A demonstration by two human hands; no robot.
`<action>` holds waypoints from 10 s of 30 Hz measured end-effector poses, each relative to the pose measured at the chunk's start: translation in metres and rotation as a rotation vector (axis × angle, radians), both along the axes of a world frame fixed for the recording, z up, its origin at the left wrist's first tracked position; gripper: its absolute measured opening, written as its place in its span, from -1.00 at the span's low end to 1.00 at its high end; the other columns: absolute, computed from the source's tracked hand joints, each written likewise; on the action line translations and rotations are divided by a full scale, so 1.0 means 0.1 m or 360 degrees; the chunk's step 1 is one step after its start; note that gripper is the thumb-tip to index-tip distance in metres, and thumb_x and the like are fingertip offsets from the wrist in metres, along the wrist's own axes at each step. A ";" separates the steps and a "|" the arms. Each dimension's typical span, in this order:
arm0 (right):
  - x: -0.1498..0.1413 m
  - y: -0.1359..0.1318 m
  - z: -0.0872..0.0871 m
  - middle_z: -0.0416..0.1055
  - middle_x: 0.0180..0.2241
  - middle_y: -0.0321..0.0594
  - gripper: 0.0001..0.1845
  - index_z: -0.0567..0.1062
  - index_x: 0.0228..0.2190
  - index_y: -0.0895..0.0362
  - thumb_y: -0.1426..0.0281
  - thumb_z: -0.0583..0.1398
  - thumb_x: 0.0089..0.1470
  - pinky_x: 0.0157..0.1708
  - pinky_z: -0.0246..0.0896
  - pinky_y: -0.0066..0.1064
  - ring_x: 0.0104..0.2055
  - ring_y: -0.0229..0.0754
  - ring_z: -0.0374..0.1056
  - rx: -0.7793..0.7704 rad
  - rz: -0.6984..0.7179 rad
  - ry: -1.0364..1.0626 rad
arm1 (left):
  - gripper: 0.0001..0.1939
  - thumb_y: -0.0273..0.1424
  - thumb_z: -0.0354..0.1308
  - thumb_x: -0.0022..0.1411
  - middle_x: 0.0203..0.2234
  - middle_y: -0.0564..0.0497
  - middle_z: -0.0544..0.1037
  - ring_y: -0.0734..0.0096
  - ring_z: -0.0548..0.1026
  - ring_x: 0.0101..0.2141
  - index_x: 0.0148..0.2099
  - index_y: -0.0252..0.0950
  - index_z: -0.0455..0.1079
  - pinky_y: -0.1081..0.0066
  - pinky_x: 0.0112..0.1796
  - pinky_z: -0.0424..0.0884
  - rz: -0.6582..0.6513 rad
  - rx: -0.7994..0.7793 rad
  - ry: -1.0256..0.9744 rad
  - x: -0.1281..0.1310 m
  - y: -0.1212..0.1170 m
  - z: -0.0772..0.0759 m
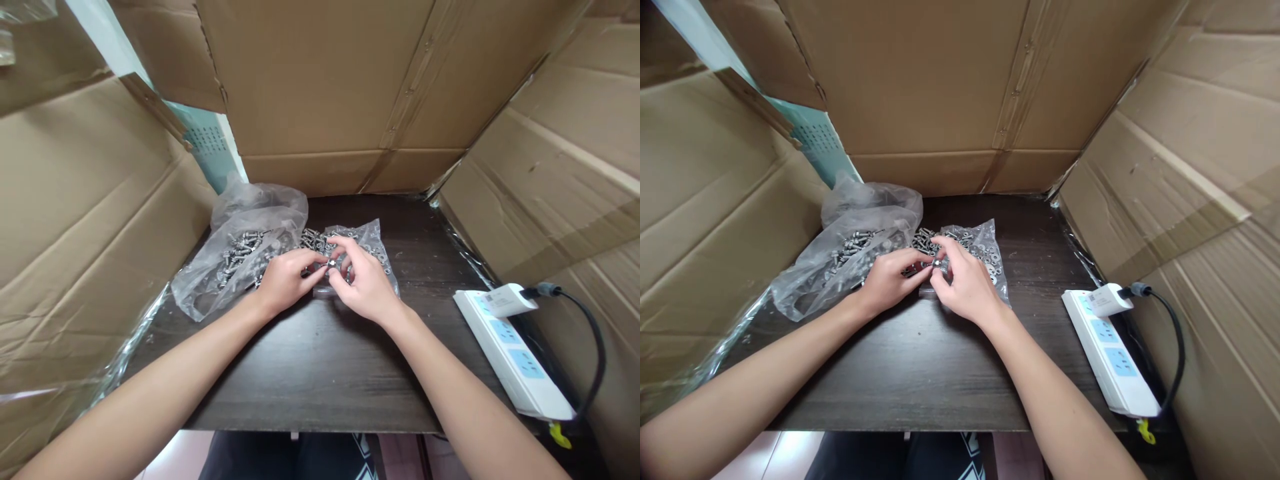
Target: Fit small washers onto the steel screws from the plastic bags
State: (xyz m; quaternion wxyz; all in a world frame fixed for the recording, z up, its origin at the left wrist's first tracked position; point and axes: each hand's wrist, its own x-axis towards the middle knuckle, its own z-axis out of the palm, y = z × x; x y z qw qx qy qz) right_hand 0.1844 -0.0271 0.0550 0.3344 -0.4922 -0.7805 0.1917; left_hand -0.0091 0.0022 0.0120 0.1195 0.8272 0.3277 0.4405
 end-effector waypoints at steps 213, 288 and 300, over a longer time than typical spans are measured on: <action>-0.01 0.02 0.04 0.55 -0.09 -0.11 -0.67 0.44 0.04 0.08 0.35 0.12 0.27 -0.24 0.36 -0.31 -0.17 -0.11 0.49 -0.0113 0.0009 0.0207 | -0.93 -0.44 0.17 0.36 -0.37 0.03 0.53 0.50 0.48 -0.47 -0.14 -0.30 0.45 0.46 -0.37 0.41 -0.0017 -0.0034 -0.0118 0.04 -0.06 0.11; -0.05 0.02 0.00 0.49 -0.19 -0.17 -0.60 0.41 0.05 0.07 0.40 0.18 0.17 -0.37 0.33 -0.37 -0.26 -0.17 0.42 -0.0131 0.0010 0.0301 | -0.90 -0.43 0.21 0.40 -0.28 0.02 0.63 0.52 0.54 -0.46 -0.07 -0.28 0.52 0.51 -0.37 0.45 -0.0017 -0.0120 -0.0092 0.02 -0.04 0.07; -0.04 0.03 -0.01 0.46 -0.23 -0.23 -0.62 0.41 0.04 0.09 0.39 0.19 0.17 -0.36 0.29 -0.36 -0.38 -0.24 0.36 -0.0159 0.0016 0.0304 | -0.88 -0.44 0.18 0.42 -0.25 -0.01 0.64 0.50 0.55 -0.43 -0.05 -0.28 0.52 0.51 -0.35 0.48 -0.0047 -0.0071 -0.0088 0.02 -0.03 0.07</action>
